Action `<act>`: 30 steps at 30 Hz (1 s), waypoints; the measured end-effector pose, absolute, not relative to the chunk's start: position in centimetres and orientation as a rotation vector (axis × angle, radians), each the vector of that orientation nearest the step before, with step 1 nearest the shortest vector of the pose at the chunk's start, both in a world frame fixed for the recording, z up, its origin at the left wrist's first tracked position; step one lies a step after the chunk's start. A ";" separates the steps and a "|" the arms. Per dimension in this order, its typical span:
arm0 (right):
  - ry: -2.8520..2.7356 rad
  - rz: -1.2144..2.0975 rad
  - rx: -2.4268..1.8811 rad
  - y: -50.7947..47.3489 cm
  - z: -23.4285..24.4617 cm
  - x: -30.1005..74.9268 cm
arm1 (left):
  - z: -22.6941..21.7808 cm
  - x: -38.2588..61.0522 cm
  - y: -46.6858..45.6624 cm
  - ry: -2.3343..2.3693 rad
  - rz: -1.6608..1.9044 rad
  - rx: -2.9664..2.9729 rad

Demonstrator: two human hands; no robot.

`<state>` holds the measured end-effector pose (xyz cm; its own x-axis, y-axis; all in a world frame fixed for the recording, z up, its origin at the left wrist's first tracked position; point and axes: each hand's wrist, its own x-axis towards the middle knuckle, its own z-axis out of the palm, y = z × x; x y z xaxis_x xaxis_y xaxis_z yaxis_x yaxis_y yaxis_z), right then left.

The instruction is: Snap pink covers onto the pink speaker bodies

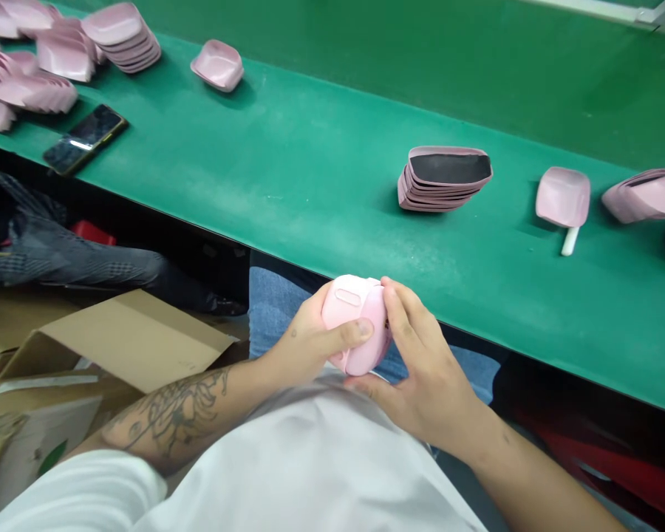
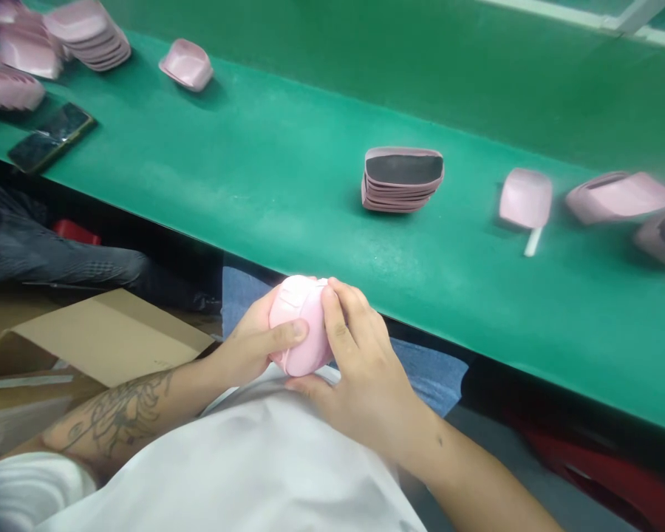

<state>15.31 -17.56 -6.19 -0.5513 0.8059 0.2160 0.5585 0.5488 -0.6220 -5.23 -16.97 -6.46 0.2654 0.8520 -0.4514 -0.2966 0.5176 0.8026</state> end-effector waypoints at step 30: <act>-2.408 0.236 -0.830 -17.3 -5.7 15.3 | -5.0 -5.6 -17.2 1.089 0.885 0.933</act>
